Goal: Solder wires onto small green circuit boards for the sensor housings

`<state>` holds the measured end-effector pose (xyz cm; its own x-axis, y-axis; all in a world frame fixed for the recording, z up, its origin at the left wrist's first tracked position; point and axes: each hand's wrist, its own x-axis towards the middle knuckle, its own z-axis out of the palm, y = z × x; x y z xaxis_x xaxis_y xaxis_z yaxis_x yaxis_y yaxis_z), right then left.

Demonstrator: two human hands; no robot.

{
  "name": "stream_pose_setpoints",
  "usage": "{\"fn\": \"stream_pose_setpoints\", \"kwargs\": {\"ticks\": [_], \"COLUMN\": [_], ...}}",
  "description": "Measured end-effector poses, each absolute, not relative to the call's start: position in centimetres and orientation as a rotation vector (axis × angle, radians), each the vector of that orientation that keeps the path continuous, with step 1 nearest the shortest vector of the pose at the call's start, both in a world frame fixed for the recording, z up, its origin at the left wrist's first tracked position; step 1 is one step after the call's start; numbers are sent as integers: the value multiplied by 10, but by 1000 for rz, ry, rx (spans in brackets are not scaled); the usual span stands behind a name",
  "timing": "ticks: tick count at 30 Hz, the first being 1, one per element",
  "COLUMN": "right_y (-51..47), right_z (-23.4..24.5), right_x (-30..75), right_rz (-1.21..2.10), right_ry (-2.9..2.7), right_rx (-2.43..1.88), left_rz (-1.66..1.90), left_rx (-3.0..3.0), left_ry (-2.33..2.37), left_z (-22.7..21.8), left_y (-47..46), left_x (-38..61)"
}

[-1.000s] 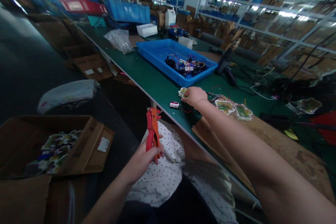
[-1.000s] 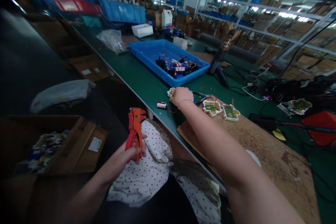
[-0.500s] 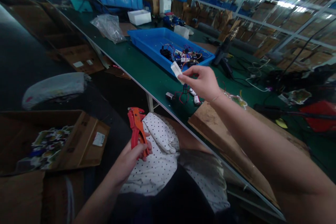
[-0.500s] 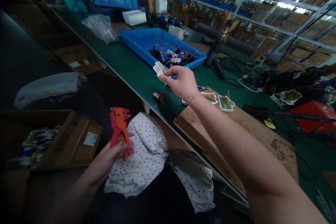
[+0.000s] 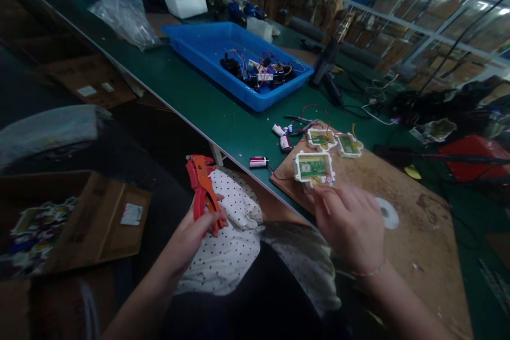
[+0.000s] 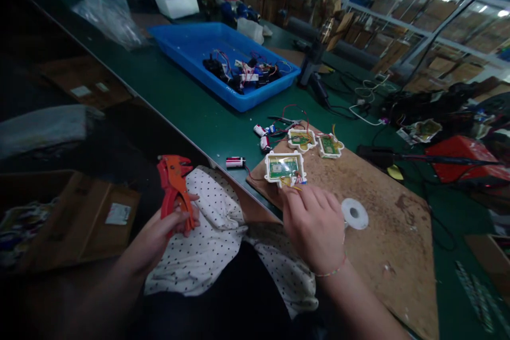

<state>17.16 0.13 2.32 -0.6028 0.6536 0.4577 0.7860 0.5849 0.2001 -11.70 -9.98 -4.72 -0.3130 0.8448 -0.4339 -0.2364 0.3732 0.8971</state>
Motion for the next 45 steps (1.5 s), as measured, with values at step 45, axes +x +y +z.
{"fn": "stream_pose_setpoints", "kwargs": {"ticks": [45], "right_y": [48], "right_z": [-7], "right_x": [169], "right_rz": [1094], "right_ry": [-1655], "right_rx": [-1051], "left_rz": [153], "left_rx": [2323], "left_ry": [2359], "left_z": [6], "left_y": [46], "left_x": [-125]}}
